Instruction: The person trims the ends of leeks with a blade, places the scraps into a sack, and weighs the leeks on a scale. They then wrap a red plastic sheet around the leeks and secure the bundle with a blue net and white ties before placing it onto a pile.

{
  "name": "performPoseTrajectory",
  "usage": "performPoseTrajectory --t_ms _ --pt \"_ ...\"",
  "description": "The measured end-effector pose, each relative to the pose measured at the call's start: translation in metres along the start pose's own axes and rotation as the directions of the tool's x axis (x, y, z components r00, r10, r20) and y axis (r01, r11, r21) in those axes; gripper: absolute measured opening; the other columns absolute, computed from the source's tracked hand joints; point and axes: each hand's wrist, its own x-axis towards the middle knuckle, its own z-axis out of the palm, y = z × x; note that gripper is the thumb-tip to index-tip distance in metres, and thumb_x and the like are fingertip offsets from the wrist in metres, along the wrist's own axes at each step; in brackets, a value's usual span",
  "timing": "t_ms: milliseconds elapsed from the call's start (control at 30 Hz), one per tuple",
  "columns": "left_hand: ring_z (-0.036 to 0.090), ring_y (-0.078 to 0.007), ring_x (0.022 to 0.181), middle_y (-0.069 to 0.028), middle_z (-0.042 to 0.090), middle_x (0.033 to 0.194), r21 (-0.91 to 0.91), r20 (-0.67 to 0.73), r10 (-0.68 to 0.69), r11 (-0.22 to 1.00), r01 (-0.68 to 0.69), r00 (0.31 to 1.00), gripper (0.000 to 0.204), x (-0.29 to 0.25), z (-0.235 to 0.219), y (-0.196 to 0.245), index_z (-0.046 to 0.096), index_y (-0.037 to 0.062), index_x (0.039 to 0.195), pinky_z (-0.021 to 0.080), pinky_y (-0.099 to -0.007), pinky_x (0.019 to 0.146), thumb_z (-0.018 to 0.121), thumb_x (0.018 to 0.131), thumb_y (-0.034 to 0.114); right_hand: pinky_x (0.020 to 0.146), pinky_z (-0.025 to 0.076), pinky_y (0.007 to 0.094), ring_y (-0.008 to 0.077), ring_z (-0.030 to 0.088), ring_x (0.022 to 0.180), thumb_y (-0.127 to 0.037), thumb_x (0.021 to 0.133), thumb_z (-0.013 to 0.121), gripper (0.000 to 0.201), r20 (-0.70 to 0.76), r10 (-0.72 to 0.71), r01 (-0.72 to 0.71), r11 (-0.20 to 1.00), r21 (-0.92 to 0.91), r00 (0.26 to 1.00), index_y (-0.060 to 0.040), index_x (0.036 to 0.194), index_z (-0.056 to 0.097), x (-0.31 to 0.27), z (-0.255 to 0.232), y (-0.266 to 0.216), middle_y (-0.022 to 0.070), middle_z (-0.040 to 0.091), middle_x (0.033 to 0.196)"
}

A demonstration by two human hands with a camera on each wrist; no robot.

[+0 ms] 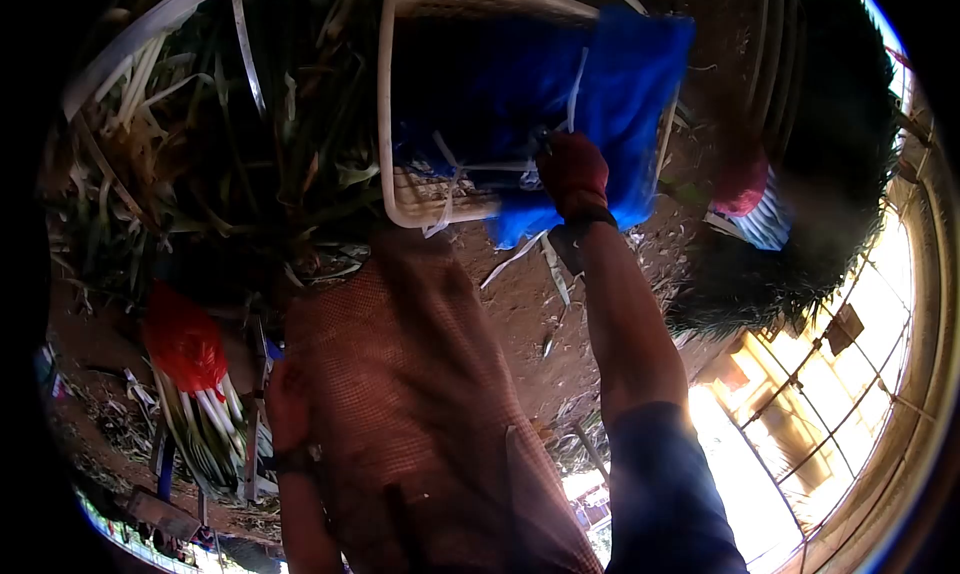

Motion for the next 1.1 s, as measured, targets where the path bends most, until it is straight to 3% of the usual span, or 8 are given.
performPoseTrajectory --t_ms 33,233,300,400,533,767,933,1100 --pt "0.067 -0.0170 0.092 -0.0043 0.067 0.104 0.503 0.069 0.176 0.844 -0.187 0.982 0.032 0.002 0.014 0.003 0.066 0.0057 0.117 0.056 -0.0296 0.078 0.058 0.104 0.033 0.087 0.055 0.0451 0.0363 0.070 0.099 -0.034 0.085 0.068 0.034 0.085 0.055 -0.053 0.998 -0.028 0.995 -0.0082 0.108 0.073 0.007 0.000 0.002 0.0190 0.071 0.110" --pt "0.066 -0.0151 0.087 -0.0040 0.064 0.099 0.363 0.097 0.058 0.928 -0.090 0.994 0.034 0.006 0.109 0.035 0.063 0.0016 0.119 0.054 -0.0298 0.077 0.058 0.103 0.031 0.079 0.057 0.0391 0.0338 0.071 0.088 -0.024 0.090 0.064 0.025 -0.100 -0.209 0.232 0.855 0.464 0.973 -0.0012 0.098 0.071 -0.002 -0.082 0.010 0.0178 0.072 0.099" --pt "0.066 -0.0147 0.085 -0.0045 0.064 0.097 0.312 0.052 0.035 0.949 -0.049 0.998 0.034 -0.001 0.156 0.057 0.063 0.0015 0.119 0.054 -0.0292 0.077 0.060 0.102 0.031 0.074 0.056 0.0341 0.0239 0.070 0.081 -0.019 0.095 0.058 0.023 0.306 -0.005 -0.306 -0.035 0.951 0.952 -0.0003 0.100 0.070 -0.007 -0.115 0.012 0.0123 0.073 0.093" --pt "0.066 -0.0146 0.085 -0.0049 0.065 0.097 0.474 0.135 0.026 0.876 -0.087 0.990 0.034 0.009 0.201 0.071 0.063 0.0012 0.119 0.053 -0.0290 0.079 0.061 0.102 0.031 0.073 0.055 0.0303 0.0165 0.069 0.080 -0.022 0.098 0.058 0.027 0.359 -0.127 -0.372 -0.094 0.924 0.925 0.0010 0.107 0.069 -0.012 -0.117 0.022 0.0088 0.072 0.091" --pt "0.067 -0.0142 0.086 -0.0055 0.067 0.099 0.428 0.287 0.098 0.877 -0.219 0.953 0.034 -0.009 0.264 0.099 0.065 0.0019 0.117 0.053 -0.0291 0.082 0.065 0.100 0.031 0.081 0.055 0.0333 0.0230 0.072 0.089 -0.028 0.093 0.064 0.034 0.238 0.062 -0.228 0.588 0.776 0.969 -0.0009 0.112 0.071 -0.024 -0.086 0.008 0.0135 0.075 0.096" --pt "0.067 -0.0127 0.084 -0.0044 0.069 0.097 0.297 0.195 -0.031 0.954 -0.029 0.980 0.035 -0.001 0.281 0.092 0.066 0.0019 0.115 0.054 -0.0281 0.081 0.070 0.097 0.032 0.088 0.055 0.0424 0.0381 0.070 0.103 -0.032 0.088 0.066 0.038 0.171 0.142 -0.181 0.953 0.242 0.975 -0.0061 0.115 0.072 0.009 -0.031 -0.006 0.0190 0.073 0.108" --pt "0.066 -0.0116 0.082 -0.0039 0.068 0.095 0.355 0.178 -0.040 0.935 -0.027 0.983 0.035 0.004 0.270 0.080 0.066 0.0016 0.113 0.053 -0.0271 0.079 0.070 0.097 0.032 0.084 0.055 0.0431 0.0394 0.070 0.099 -0.029 0.087 0.065 0.030 0.226 0.151 -0.220 0.922 0.319 0.962 -0.0069 0.105 0.075 0.032 -0.005 0.010 0.0198 0.074 0.101" --pt "0.066 -0.0116 0.081 -0.0043 0.068 0.094 0.266 0.184 -0.005 0.963 -0.045 0.983 0.033 0.006 0.292 0.084 0.066 0.0012 0.111 0.053 -0.0270 0.077 0.069 0.098 0.032 0.060 0.047 0.0281 0.0108 0.058 0.065 -0.029 0.094 0.067 0.031 0.270 0.134 -0.300 0.346 0.889 0.954 0.0009 0.102 0.074 0.013 -0.109 -0.006 0.0031 0.066 0.073"
